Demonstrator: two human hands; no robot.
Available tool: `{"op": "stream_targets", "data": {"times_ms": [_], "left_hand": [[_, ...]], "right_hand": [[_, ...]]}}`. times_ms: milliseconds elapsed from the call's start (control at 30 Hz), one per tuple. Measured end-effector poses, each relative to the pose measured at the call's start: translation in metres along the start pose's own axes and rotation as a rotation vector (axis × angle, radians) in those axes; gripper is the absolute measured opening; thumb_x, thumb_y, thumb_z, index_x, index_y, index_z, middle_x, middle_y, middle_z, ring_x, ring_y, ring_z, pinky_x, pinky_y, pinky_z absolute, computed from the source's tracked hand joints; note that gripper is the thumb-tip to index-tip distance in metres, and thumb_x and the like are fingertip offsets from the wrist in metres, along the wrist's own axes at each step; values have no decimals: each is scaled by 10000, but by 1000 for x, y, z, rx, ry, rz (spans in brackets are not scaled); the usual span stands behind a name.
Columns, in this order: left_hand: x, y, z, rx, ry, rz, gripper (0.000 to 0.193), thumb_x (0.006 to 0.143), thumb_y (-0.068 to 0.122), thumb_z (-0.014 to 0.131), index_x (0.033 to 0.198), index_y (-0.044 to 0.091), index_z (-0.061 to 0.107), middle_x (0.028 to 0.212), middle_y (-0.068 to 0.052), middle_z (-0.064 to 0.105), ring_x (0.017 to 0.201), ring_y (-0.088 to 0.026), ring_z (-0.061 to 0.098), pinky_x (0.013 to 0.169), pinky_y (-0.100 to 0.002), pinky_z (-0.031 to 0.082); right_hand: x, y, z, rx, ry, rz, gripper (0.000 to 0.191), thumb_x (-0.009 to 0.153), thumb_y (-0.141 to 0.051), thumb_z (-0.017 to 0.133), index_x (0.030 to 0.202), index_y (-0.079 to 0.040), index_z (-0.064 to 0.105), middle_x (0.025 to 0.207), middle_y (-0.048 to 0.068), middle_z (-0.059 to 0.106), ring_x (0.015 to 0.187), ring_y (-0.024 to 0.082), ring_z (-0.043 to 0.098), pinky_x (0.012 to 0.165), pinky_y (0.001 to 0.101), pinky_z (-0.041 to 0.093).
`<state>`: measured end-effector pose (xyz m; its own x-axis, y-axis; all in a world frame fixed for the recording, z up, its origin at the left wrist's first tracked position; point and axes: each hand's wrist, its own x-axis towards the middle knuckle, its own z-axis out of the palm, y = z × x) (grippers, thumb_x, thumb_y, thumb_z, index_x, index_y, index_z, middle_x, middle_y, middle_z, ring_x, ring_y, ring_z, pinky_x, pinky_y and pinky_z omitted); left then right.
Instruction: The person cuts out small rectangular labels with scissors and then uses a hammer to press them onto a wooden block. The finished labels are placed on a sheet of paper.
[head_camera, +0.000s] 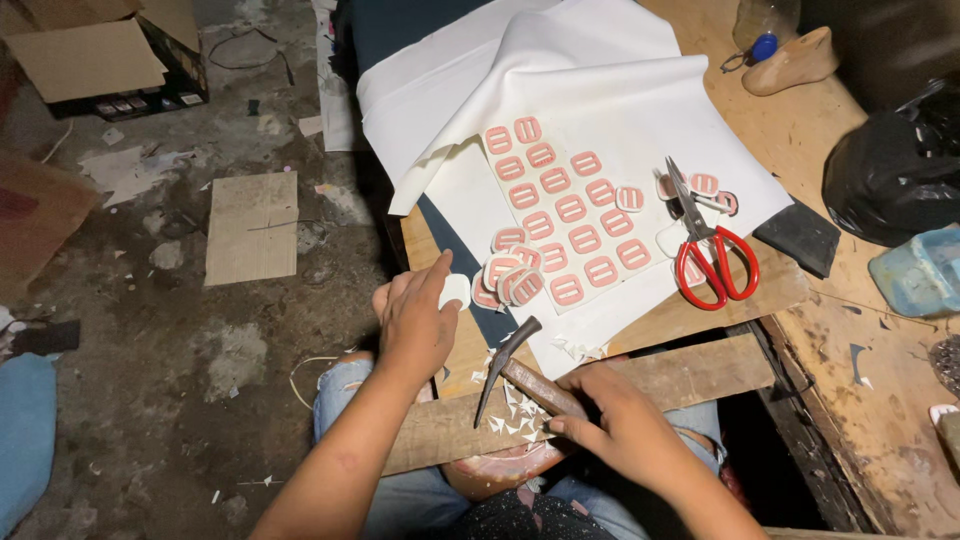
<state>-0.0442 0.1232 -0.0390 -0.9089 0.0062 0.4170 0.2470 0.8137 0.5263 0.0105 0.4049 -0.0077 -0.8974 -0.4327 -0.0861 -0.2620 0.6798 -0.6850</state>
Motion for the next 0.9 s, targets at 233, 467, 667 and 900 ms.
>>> {"op": "stream_targets", "data": {"times_ms": [233,467,667,900], "left_hand": [[-28,25,-23,-570,-3,-272,247,859,29,652,1104,39,621,1015,-101,631,897,-259,642,821,-359,526],[-78,85,-40,-839,-17,-144,118,910,35,683,1008,31,619,1050,-90,689,962,-171,674,853,-281,547],[-90,90,-42,-1109,-156,-425,161,920,31,690,1070,-19,660,948,-52,717,884,-97,642,802,-270,537],[-90,88,-36,-1577,-395,-580,187,983,93,608,1122,-28,633,963,-99,725,885,-135,678,767,-296,542]], "right_hand": [[-2,-14,10,211,200,-23,329,841,-246,743,1099,-45,706,943,83,734,890,216,702,793,341,551],[15,-11,38,1174,-17,167,287,961,-183,586,1177,-32,700,917,44,721,833,116,636,774,270,514],[10,-10,46,876,39,5,133,980,-103,669,1019,23,685,929,23,662,849,81,589,757,255,489],[1,-9,42,1444,-129,185,123,917,-104,666,979,2,656,871,66,682,751,149,634,713,288,510]]}}
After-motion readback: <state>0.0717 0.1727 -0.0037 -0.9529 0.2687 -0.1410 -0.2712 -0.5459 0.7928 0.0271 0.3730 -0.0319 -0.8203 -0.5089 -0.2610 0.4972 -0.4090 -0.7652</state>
